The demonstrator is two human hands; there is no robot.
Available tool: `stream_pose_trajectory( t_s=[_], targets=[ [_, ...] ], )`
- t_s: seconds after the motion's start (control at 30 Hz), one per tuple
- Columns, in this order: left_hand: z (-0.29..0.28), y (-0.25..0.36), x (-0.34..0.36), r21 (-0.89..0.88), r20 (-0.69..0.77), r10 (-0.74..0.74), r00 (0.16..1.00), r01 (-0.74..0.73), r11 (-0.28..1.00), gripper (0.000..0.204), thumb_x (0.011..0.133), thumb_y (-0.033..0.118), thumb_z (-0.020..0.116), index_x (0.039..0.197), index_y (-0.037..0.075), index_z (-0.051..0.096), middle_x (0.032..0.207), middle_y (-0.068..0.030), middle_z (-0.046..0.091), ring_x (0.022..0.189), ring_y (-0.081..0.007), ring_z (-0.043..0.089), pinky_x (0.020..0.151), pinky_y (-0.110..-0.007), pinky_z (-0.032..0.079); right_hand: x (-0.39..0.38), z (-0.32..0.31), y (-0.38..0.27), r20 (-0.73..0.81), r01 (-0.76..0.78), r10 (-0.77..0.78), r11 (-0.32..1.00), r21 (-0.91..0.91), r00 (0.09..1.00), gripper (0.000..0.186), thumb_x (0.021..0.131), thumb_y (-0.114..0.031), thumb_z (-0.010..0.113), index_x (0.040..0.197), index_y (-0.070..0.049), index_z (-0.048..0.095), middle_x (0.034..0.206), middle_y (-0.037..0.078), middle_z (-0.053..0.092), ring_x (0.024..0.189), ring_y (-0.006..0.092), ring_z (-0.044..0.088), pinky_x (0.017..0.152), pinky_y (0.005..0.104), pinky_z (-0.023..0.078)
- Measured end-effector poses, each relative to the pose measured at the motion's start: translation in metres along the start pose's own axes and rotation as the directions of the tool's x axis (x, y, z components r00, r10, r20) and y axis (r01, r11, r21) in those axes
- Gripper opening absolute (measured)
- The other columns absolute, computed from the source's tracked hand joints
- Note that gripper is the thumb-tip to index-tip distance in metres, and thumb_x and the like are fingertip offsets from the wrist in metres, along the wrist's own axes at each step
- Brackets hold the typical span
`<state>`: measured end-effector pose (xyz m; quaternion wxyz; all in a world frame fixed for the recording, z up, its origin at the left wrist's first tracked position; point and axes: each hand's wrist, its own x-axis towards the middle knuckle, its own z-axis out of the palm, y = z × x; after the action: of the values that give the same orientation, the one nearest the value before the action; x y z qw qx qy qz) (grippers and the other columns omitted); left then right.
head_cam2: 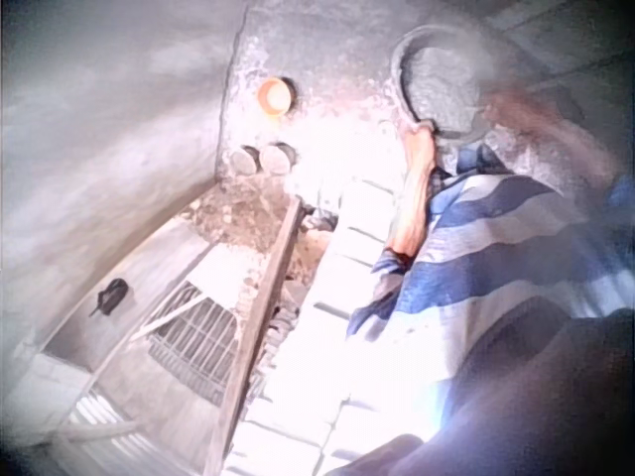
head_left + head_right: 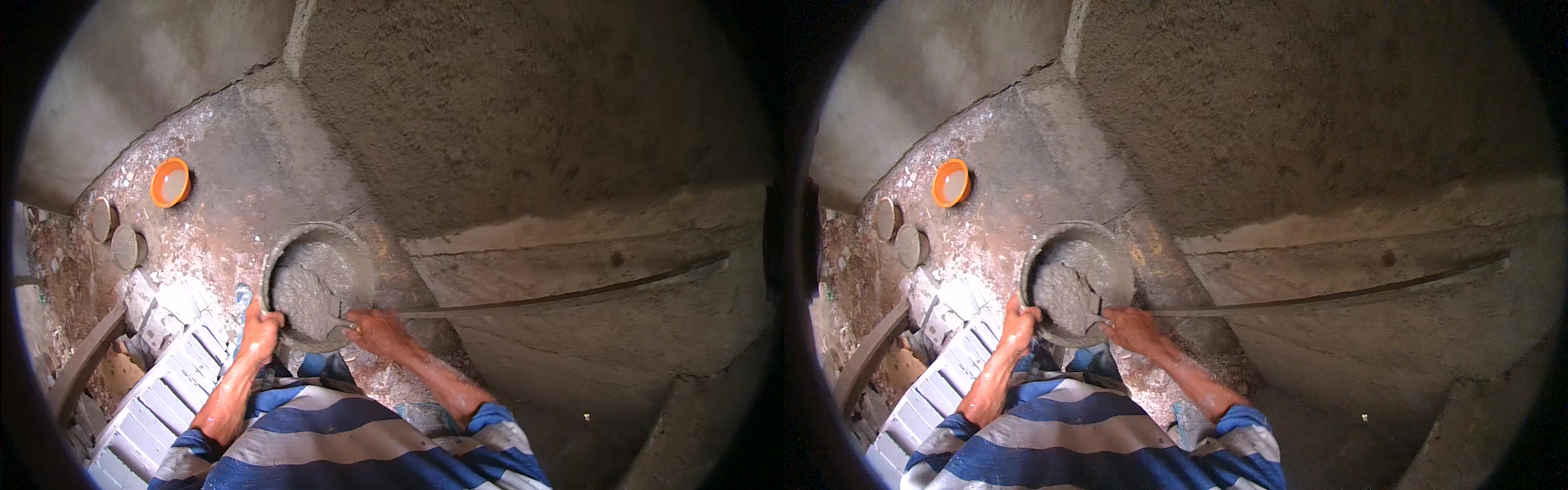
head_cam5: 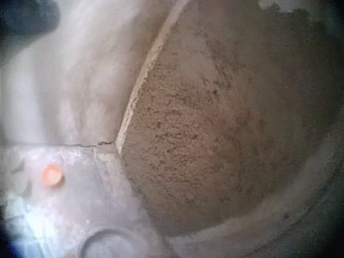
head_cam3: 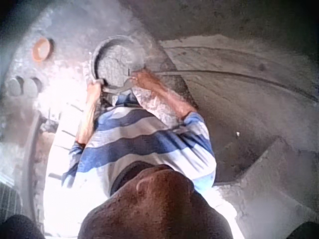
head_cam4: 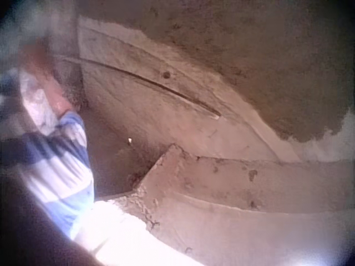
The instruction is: The person mixes cement in a small bucket using a trowel and applies the plaster to a concrete wall.
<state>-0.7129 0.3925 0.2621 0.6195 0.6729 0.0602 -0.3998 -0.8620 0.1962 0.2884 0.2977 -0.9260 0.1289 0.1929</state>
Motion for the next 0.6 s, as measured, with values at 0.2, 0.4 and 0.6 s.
stream_pose_trajectory(
  t_s=[0.2, 0.4, 0.6],
  targets=[
    [-0.04, 0.001, -0.018, -0.171, -0.088, -0.061, 0.994, 0.045, 0.984, 0.062, 0.065, -0.012, 0.037, 0.124, 0.005, 0.05, 0.084, -0.0001, 0.054, 0.069, -0.0106, 0.046, 0.059, -0.022, 0.036, -0.017, -0.042, -0.021, 0.012, 0.087, -0.096, 0.941, 0.328, 0.995, 0.02, 0.084, -0.021, 0.062, 0.085, -0.002, 0.056, 0.069, 0.011, 0.057, 0.064, 0.0321, 0.056, 0.058, 0.0427, 0.043],
    [-0.045, -0.027, -0.013, -0.158, -0.132, -0.055, 0.99, 0.034, 0.987, 0.063, 0.064, -0.011, 0.04, 0.124, 0.005, 0.048, 0.089, -0.0014, 0.053, 0.074, -0.0121, 0.044, 0.066, -0.023, 0.037, -0.097, -0.175, 0.213, 0.071, -0.355, 0.354, 0.935, 0.001, 0.933, 0.025, 0.088, -0.019, 0.054, 0.107, -0.005, 0.059, 0.115, 0.011, 0.055, 0.112, 0.026, 0.048, 0.097, 0.0419, 0.037],
    [-0.03, -0.031, -0.018, -0.051, -0.261, -0.091, 0.961, 0.08, 0.995, 0.053, 0.066, -0.008, 0.039, 0.116, 0.005, 0.052, 0.077, -0.0005, 0.052, 0.061, -0.0092, 0.042, 0.055, -0.023, 0.036, -0.161, -0.317, 0.019, -0.797, -0.574, 0.499, 0.781, 0.244, 0.34, 0.03, 0.092, -0.027, 0.054, 0.109, -0.003, 0.059, 0.099, 0.008, 0.064, 0.084, 0.0207, 0.062, 0.074, 0.036, 0.05]
  ],
)
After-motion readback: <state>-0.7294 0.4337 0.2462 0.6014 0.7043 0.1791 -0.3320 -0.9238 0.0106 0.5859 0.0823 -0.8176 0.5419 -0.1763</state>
